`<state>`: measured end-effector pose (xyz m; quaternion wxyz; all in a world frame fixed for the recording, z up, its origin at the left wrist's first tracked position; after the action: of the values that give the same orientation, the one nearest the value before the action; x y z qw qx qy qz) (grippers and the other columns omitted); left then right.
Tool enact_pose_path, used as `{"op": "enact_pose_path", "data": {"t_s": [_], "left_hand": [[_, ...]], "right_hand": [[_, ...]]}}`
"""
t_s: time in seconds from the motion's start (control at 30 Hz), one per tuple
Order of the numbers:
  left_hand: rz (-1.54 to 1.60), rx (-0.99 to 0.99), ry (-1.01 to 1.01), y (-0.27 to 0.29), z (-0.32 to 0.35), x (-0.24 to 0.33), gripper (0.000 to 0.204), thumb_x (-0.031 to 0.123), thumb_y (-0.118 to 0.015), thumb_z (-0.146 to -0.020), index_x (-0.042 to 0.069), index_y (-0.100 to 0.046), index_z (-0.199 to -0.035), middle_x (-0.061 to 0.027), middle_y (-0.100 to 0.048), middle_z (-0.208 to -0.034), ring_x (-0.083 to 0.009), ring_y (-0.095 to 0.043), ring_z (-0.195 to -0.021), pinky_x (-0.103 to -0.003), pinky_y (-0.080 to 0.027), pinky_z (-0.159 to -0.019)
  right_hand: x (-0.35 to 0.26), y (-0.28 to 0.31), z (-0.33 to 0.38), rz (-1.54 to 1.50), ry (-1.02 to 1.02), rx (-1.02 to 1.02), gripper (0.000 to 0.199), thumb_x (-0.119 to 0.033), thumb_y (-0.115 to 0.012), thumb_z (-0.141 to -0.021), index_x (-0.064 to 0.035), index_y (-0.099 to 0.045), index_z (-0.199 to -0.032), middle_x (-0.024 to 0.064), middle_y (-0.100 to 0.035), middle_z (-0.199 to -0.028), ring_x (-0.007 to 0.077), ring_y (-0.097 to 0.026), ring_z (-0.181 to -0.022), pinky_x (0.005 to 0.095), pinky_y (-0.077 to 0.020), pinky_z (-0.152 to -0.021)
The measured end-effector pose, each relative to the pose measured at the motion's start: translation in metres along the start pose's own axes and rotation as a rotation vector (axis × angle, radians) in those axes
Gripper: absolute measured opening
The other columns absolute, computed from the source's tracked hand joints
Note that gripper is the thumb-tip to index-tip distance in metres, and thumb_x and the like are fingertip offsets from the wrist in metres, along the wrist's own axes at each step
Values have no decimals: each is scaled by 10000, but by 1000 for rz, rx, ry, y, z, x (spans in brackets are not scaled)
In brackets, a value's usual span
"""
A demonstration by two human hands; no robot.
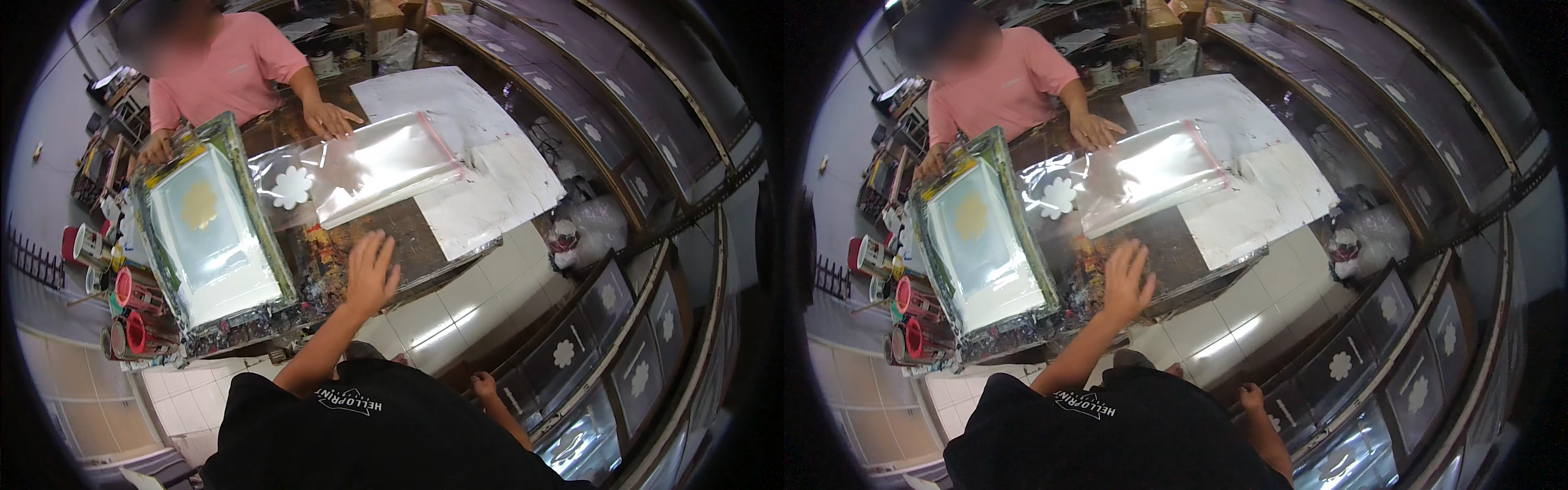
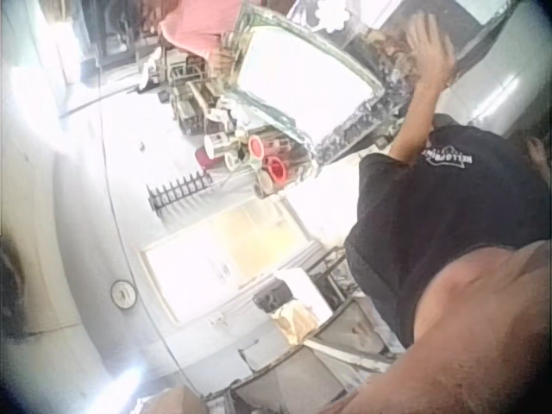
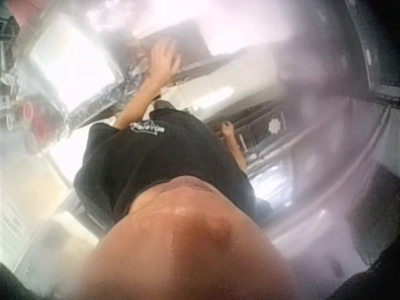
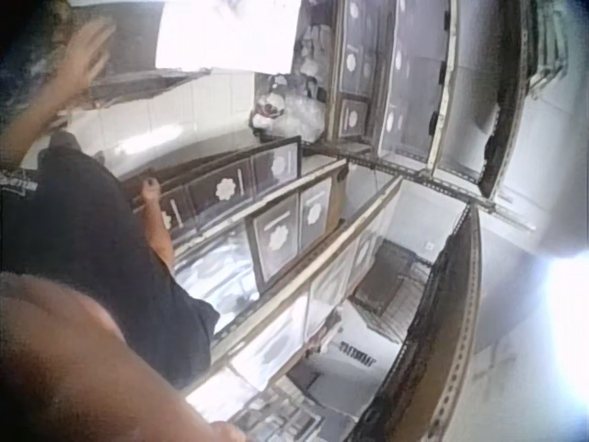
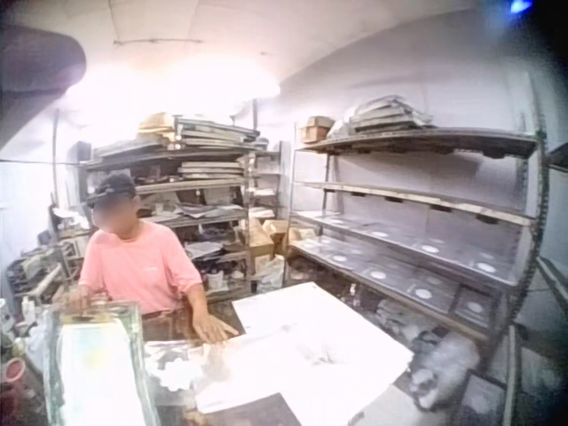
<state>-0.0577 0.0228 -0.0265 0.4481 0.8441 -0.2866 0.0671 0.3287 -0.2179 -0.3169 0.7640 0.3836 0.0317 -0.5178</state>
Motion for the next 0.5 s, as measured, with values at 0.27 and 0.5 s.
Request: {"op": "enact_pose_path", "data": {"t_s": [0.27, 0.5], "left_hand": [[-402, -344, -59, -77, -82, -40, 543, 164, -718, -796, -12, -571, -1288, -190, -462, -1426, -348, -447, -1304, -559, -287, -1136], [-236, -315, -364, -101, -60, 3, 407, 132, -606, -834, -2, -604, -1218, -139, -520, -1402, -325, -479, -1253, -577, -298, -1128]], "right_hand": [[105, -30, -37, -200, 76, 72, 295, -202, -662, -922, 19, -667, -1118, 162, -722, -998, 243, -693, -952, 361, -545, -816], [40, -47, 15, -727, -5, 14, 263, -229, -645, -960, -17, -616, -1113, 72, -674, -931, 164, -648, -841, 323, -534, -706]]}}
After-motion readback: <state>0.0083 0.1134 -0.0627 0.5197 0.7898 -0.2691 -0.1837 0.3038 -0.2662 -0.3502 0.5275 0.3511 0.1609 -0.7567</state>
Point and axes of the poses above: each hand's wrist, its own z-axis away from the middle knuckle, its own y-axis out of the back of the hand, x = y × z, the point moved 6 cm from there along -z, towards the middle knuckle
